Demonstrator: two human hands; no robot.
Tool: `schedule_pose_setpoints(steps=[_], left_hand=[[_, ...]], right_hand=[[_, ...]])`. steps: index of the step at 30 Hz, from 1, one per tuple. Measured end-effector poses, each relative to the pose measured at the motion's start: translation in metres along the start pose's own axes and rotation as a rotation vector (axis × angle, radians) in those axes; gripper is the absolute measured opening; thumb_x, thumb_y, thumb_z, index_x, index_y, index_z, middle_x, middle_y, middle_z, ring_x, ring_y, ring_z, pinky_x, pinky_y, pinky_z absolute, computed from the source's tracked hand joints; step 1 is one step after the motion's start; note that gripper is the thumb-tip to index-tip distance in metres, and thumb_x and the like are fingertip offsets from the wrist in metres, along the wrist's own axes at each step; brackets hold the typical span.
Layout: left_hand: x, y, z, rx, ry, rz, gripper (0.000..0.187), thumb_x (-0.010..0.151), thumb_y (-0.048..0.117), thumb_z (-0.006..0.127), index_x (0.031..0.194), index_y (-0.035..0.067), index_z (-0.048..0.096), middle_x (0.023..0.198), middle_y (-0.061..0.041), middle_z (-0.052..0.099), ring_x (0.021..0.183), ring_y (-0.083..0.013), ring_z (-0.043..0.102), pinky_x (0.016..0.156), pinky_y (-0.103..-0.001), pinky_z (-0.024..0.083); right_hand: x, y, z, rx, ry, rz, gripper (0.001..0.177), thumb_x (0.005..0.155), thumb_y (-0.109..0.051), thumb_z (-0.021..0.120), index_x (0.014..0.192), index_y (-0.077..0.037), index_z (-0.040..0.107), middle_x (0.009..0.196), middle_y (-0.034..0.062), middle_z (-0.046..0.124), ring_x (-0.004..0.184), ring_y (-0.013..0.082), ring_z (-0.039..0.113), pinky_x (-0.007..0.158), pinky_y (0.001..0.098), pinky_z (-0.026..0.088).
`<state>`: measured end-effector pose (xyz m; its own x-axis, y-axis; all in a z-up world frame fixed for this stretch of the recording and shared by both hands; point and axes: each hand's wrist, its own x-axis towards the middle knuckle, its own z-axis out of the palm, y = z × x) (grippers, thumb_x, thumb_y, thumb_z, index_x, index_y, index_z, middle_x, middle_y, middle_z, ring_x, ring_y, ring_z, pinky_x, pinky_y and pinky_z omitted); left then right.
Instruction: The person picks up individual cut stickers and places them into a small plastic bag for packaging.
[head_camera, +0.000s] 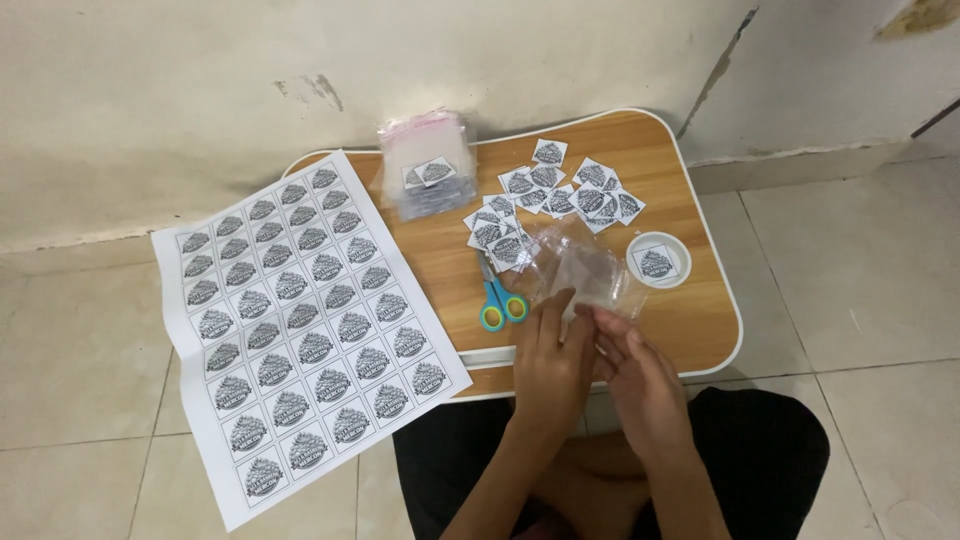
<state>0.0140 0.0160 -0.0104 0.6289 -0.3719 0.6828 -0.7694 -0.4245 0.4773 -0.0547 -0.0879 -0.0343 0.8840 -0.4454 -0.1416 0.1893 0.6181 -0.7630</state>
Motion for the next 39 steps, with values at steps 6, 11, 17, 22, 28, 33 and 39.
schedule_pose_setpoints(steps=[6,11,17,22,28,33,39], left_hand=[[0.0,0.007,-0.002,0.035,0.031,0.026,0.021,0.082,0.004,0.072,0.102,0.0,0.067,0.132,-0.019,0.06,0.115,-0.0346,0.058,0.095,-0.046,0.049],[-0.004,0.012,-0.003,0.023,0.007,0.03,0.019,0.084,0.006,0.072,0.102,0.001,0.068,0.135,-0.02,0.058,0.118,-0.0351,0.058,0.095,-0.046,0.049],[-0.005,0.017,-0.005,-0.011,-0.031,0.035,0.025,0.083,0.006,0.075,0.107,0.0,0.07,0.135,-0.022,0.057,0.118,-0.0363,0.057,0.094,-0.047,0.048],[-0.01,0.02,-0.004,-0.031,-0.042,0.05,0.024,0.087,0.004,0.073,0.11,-0.001,0.072,0.14,-0.021,0.055,0.119,-0.0365,0.057,0.093,-0.046,0.049],[-0.019,0.023,-0.004,-0.046,-0.039,0.027,0.015,0.087,0.006,0.074,0.101,0.003,0.071,0.135,-0.018,0.056,0.121,-0.0394,0.058,0.092,-0.048,0.049],[-0.021,0.026,-0.005,-0.09,-0.002,0.056,0.01,0.087,0.007,0.075,0.094,0.003,0.07,0.13,-0.016,0.059,0.117,-0.0355,0.059,0.092,-0.045,0.047],[-0.018,0.034,-0.012,-0.113,-0.006,0.068,0.022,0.087,0.005,0.077,0.108,0.001,0.074,0.128,-0.014,0.06,0.123,-0.0352,0.057,0.096,-0.044,0.048]], right_hand=[[-0.002,-0.016,0.021,-0.027,0.046,0.088,0.051,0.103,-0.021,0.036,0.137,0.012,0.055,0.147,0.0249,0.059,0.135,0.0316,0.055,0.11,0.0454,0.043],[-0.002,-0.025,0.031,0.002,0.118,0.224,0.061,0.102,-0.027,0.032,0.149,0.008,0.048,0.151,0.0209,0.055,0.134,0.0279,0.051,0.107,0.0417,0.038],[0.0,-0.026,0.029,0.025,0.075,0.239,0.063,0.102,-0.03,0.028,0.151,0.005,0.045,0.154,0.0177,0.053,0.138,0.0263,0.048,0.109,0.042,0.036],[0.004,-0.021,0.014,-0.014,-0.081,0.224,0.071,0.101,-0.04,0.026,0.156,0.002,0.04,0.156,0.017,0.05,0.141,0.0271,0.046,0.118,0.0449,0.032],[0.004,-0.021,0.007,-0.023,-0.369,0.096,0.073,0.102,-0.05,0.026,0.161,-0.006,0.026,0.169,0.0145,0.031,0.153,0.0294,0.032,0.117,0.0484,0.03],[0.006,-0.02,0.003,-0.112,-0.37,0.082,0.08,0.099,-0.057,0.022,0.163,-0.009,0.024,0.168,0.0163,0.032,0.152,0.0368,0.033,0.117,0.0559,0.028],[0.005,-0.02,0.004,-0.149,-0.339,0.017,0.083,0.096,-0.063,0.025,0.162,-0.013,0.024,0.168,0.0116,0.032,0.155,0.0313,0.029,0.12,0.0535,0.026]])
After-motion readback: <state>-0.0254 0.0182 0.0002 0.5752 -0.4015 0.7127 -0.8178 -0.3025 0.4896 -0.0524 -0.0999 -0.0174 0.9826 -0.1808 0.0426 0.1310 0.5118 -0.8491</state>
